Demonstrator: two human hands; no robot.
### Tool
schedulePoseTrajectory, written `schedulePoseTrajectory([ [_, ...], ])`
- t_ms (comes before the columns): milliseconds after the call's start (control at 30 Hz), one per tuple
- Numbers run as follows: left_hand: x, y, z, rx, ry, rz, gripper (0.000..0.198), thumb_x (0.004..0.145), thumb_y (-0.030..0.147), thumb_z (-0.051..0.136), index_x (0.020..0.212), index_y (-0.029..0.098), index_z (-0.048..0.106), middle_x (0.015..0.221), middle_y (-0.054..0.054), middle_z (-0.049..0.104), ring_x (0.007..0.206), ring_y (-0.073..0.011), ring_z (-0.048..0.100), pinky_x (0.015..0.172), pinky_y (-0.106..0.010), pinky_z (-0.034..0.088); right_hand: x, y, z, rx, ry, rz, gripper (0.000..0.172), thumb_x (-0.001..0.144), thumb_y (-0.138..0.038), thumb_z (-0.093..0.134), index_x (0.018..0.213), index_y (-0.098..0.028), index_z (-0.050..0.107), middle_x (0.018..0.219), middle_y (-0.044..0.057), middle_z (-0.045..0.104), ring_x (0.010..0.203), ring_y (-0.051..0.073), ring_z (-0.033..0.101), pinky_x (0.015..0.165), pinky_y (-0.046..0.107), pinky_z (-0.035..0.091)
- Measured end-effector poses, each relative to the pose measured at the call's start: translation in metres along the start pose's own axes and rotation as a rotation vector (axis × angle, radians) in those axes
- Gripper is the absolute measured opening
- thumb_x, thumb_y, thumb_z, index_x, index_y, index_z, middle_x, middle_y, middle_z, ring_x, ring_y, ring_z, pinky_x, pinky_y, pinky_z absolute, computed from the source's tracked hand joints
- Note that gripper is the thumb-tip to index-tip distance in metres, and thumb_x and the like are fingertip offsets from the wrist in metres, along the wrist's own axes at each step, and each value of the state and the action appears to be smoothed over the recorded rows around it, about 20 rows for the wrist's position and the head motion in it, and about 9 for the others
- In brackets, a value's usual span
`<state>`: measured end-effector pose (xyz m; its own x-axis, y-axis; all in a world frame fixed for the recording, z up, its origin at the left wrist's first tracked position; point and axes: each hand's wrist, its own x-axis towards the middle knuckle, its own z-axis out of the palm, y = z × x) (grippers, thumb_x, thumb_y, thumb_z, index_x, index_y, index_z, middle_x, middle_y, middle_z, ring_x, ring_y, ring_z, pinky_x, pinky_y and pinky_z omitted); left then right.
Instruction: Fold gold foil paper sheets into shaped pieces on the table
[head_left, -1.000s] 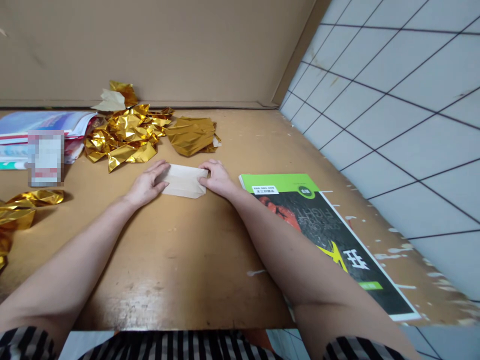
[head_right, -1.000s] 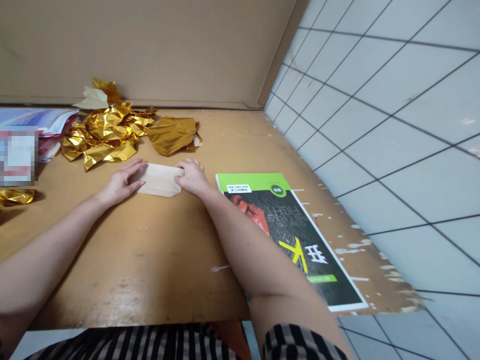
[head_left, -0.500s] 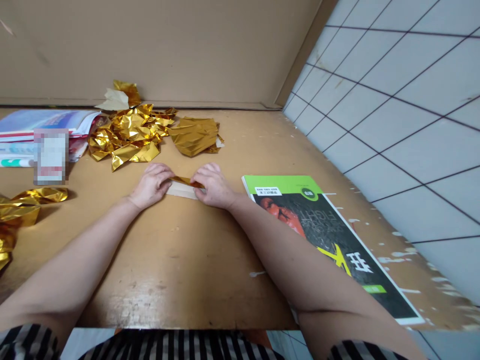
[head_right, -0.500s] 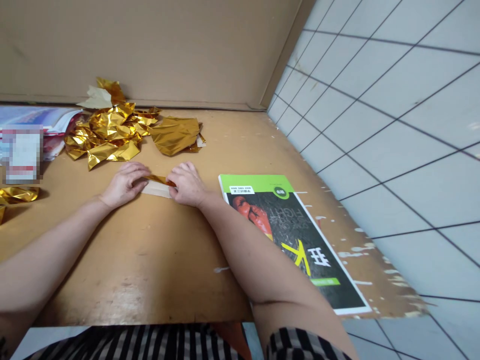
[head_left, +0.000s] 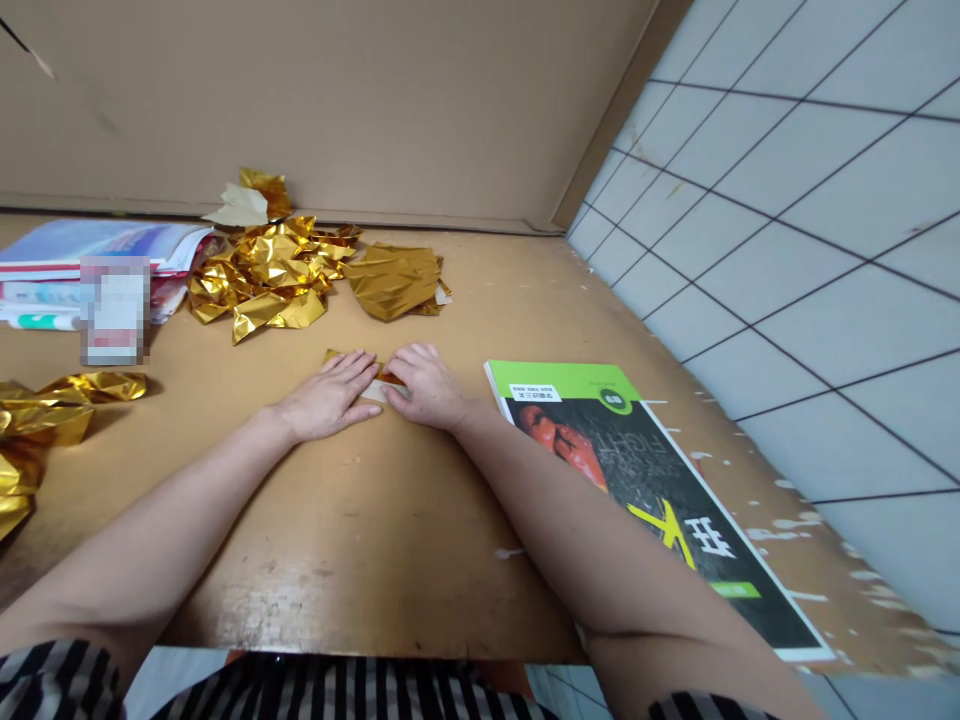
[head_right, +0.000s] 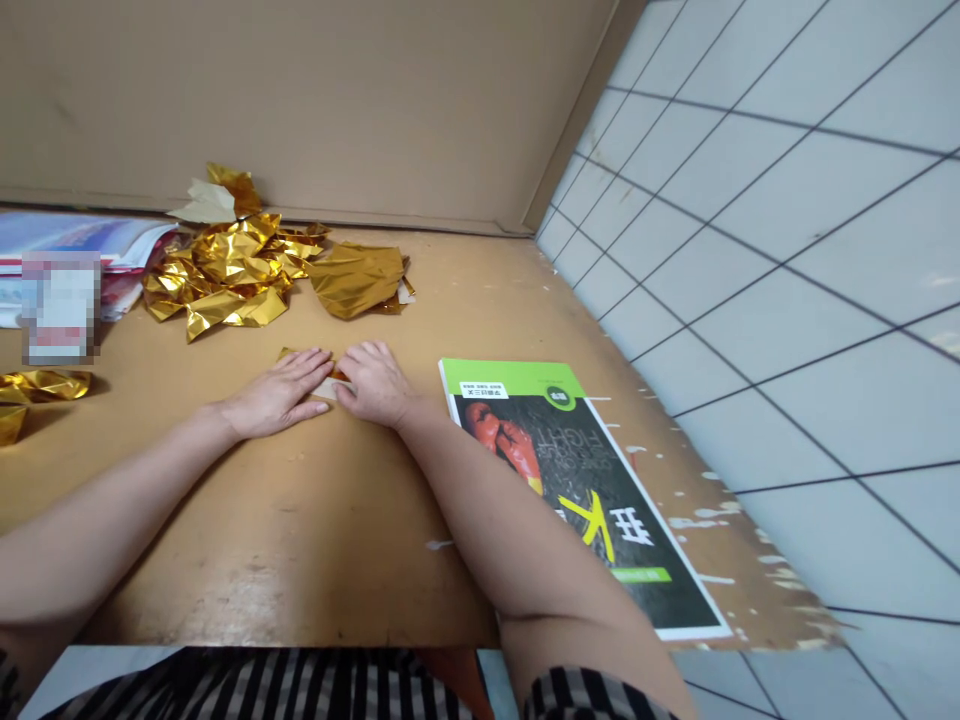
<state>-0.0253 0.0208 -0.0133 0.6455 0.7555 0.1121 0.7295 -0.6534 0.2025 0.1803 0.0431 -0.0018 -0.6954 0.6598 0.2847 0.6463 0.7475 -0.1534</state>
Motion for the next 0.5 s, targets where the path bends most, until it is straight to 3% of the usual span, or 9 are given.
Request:
schedulePoseTrajectory([
  [167,-0.003,0.002,0.001,0.013,-0.098,-0.045,0.076,0.095,0.063,0.025,0.148,0.009,0.03,0.156,-0.017,0.027,0.146,-0.028,0.021,0.118,-0.044,0.019,-0.001,-0.005,0.0,-0.052,-0.016,0.024,0.021,0.087,-0.025,0.049,0.095,-0.014,0.065,0.094,0.012,0.062,0.092,0.025,0.05,0.085,0.038,0.038],
  [333,-0.009,-0.007,-0.001,0.013,-0.084,-0.116,0.08,0.094,0.064,0.026,0.147,0.004,0.031,0.155,-0.02,0.027,0.146,-0.0283,0.022,0.118,-0.042,0.021,-0.001,-0.01,-0.003,-0.096,-0.062,0.029,0.024,0.091,-0.024,0.044,0.094,-0.014,0.065,0.094,0.013,0.063,0.091,0.024,0.051,0.083,0.037,0.039],
  [500,-0.01,-0.004,0.004,0.008,-0.032,-0.207,0.073,0.095,0.059,0.028,0.146,0.007,0.035,0.154,-0.019,0.031,0.145,-0.0276,0.025,0.117,-0.043,0.024,-0.001,-0.009,-0.008,-0.124,-0.1,0.049,0.026,0.092,-0.025,0.043,0.095,-0.014,0.066,0.096,0.015,0.064,0.094,0.025,0.054,0.086,0.039,0.04],
])
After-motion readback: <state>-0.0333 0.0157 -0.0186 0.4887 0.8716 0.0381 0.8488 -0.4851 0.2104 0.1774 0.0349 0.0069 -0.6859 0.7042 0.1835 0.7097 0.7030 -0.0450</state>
